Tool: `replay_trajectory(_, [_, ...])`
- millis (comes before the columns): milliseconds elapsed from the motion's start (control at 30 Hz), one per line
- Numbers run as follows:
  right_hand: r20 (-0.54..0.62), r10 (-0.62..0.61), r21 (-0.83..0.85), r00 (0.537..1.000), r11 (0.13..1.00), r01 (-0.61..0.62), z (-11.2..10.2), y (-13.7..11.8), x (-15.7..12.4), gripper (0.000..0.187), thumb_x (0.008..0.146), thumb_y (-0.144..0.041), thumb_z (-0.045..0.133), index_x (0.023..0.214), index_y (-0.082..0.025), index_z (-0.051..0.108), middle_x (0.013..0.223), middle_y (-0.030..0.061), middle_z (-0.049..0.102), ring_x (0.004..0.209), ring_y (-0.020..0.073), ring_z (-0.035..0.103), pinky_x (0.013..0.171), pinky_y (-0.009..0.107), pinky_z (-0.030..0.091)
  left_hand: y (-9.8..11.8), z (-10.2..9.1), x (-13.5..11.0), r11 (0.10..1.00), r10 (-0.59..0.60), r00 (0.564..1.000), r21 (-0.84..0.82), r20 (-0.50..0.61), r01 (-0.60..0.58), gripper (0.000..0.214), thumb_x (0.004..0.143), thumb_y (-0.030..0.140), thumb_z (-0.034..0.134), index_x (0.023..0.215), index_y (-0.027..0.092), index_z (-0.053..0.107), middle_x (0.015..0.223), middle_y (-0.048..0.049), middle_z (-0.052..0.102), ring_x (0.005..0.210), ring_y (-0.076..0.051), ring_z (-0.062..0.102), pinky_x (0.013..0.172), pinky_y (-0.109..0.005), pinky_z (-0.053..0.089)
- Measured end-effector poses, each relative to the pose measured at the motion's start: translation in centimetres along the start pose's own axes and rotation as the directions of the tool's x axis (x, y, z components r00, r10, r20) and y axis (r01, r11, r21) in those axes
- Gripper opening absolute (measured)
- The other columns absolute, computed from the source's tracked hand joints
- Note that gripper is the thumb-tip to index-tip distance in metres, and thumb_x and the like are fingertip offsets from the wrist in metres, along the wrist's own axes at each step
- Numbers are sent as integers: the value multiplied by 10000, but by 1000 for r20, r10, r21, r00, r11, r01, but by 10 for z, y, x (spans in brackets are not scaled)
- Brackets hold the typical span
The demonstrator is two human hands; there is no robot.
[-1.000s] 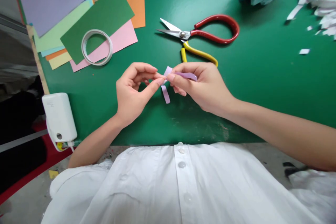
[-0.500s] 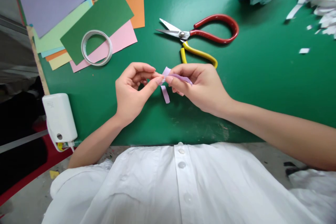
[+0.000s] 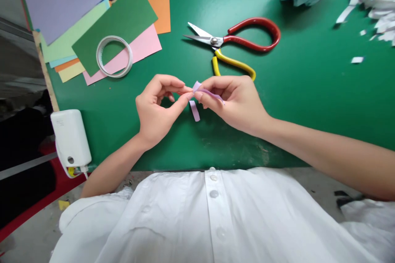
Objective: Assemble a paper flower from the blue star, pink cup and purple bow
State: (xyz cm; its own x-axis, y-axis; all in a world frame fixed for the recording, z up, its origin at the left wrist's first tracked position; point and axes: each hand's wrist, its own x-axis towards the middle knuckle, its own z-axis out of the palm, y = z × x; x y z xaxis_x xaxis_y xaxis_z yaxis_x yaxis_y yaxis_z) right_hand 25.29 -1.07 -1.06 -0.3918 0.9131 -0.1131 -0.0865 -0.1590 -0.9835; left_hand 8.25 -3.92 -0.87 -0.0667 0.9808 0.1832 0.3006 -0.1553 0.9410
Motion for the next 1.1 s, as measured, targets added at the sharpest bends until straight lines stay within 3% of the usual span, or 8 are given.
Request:
replay_trajectory(100, [0,-48,-61,999,997,48,-2,3,0,279,775,-445,812,701,-212,676,673,-9,620,579,96,516,516,266,413,-3,-1,1,999,3,1000,-52,24,-2,242,757,243,841,913,226,657,838,30,753,786,-120,745,660,-228,557])
replay_trajectory(267, [-1,-103,-143,995,985,101,-4,6,-1,297,763,-476,813,709,-216,680,713,-2,638,593,104,519,513,273,408,-10,-7,7,997,-32,994,-69,107,39,390,738,365,855,1064,285,656,1184,-28,712,828,-137,719,697,-278,585])
replay_trajectory(400, [17,-144,-163,989,976,145,-5,3,-1,280,777,-454,810,717,-215,676,715,4,626,595,107,528,511,273,409,-13,-12,12,998,-58,967,-17,246,65,221,826,427,766,902,233,692,985,-36,737,859,-156,694,746,-285,559])
replay_trajectory(500, [25,-130,-177,991,975,132,-6,2,0,296,782,-474,800,717,-217,669,706,1,627,593,110,522,518,279,410,-11,-13,12,998,-47,951,51,305,33,243,897,434,678,800,211,667,845,-28,711,794,-148,648,719,-284,515])
replay_trajectory(667, [44,-49,-146,998,988,55,-6,4,1,344,795,-535,769,722,-222,646,644,-16,603,587,113,497,525,288,394,-10,-12,10,996,-36,949,89,313,8,226,943,385,607,801,212,636,845,-30,689,791,-151,622,751,-304,490])
replay_trajectory(833, [49,-24,-144,998,989,31,-6,6,2,375,800,-570,745,724,-223,624,650,-14,591,605,120,485,540,295,387,-13,-11,9,997,-3,951,75,311,-22,148,907,318,654,804,215,625,874,-35,690,800,-153,610,753,-308,485])
replay_trajectory(1100, [82,-85,-191,993,977,99,-8,4,2,294,827,-472,740,723,-232,607,671,-16,583,592,106,486,527,280,401,-9,-9,8,996,-16,951,83,309,-11,159,903,315,648,789,207,626,880,-32,699,825,-154,631,736,-287,491])
